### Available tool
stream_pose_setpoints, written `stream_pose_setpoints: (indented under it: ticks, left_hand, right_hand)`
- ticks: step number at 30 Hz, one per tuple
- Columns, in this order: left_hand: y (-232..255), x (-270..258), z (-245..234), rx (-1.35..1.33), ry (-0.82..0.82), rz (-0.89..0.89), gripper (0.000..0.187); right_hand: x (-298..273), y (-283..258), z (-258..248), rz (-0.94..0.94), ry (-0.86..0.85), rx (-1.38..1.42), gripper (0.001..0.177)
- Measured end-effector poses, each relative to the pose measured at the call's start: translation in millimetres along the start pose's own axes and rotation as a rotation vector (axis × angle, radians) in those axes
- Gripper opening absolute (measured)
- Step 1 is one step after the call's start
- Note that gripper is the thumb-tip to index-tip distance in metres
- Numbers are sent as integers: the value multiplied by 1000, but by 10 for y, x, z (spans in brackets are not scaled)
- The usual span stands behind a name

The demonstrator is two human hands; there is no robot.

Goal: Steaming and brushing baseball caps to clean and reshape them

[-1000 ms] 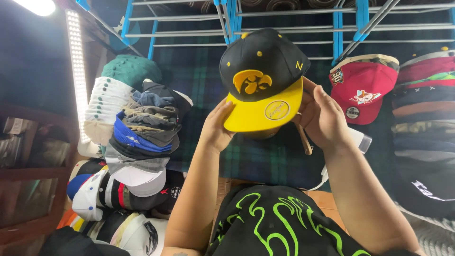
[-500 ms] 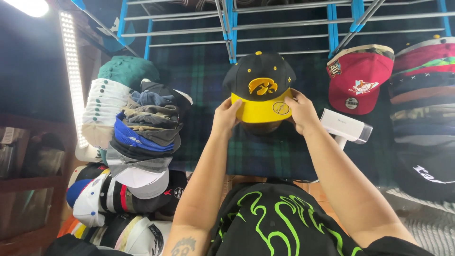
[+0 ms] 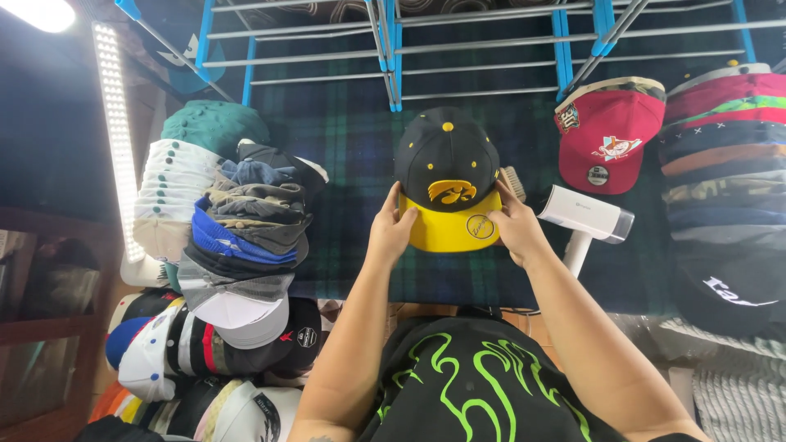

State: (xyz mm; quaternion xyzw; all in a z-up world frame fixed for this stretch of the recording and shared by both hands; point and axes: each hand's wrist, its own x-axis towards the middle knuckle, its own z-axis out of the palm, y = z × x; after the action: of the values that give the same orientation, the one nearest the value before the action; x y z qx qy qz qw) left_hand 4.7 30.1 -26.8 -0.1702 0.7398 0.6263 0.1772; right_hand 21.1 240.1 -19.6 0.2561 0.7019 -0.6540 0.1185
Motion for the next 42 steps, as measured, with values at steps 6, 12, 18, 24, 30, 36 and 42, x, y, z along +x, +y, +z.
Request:
stream_pose_setpoints:
  ticks: [6,12,18,24,30,36,42]
  left_hand:
    - [-158,-102,9,100,-16,-18,65]
    - [-411,-39,72,109,-4,-23,64]
    - [-471,-13,110,144,38,-31,62]
    - [-411,-116,191,112,80,-51,61]
    - [-687,61,215,158,107,-26,60]
    - [-931,400,128,-3,322,383,50]
    - [-143,433,199,-149,251,454,49]
  right_hand:
    - [-21,235,24,45,19,-100,65]
    - [66,544,50,86,15,-193,78]
    - [-113,461,134,122,41,-276,78]
    - [-135,421,180,155,32,-228,78]
    - [-331,264,228,123,12,-279,80]
    - [369,814,-96,-168,184,-489,61]
    - [546,310,39,-515,82,-215,58]
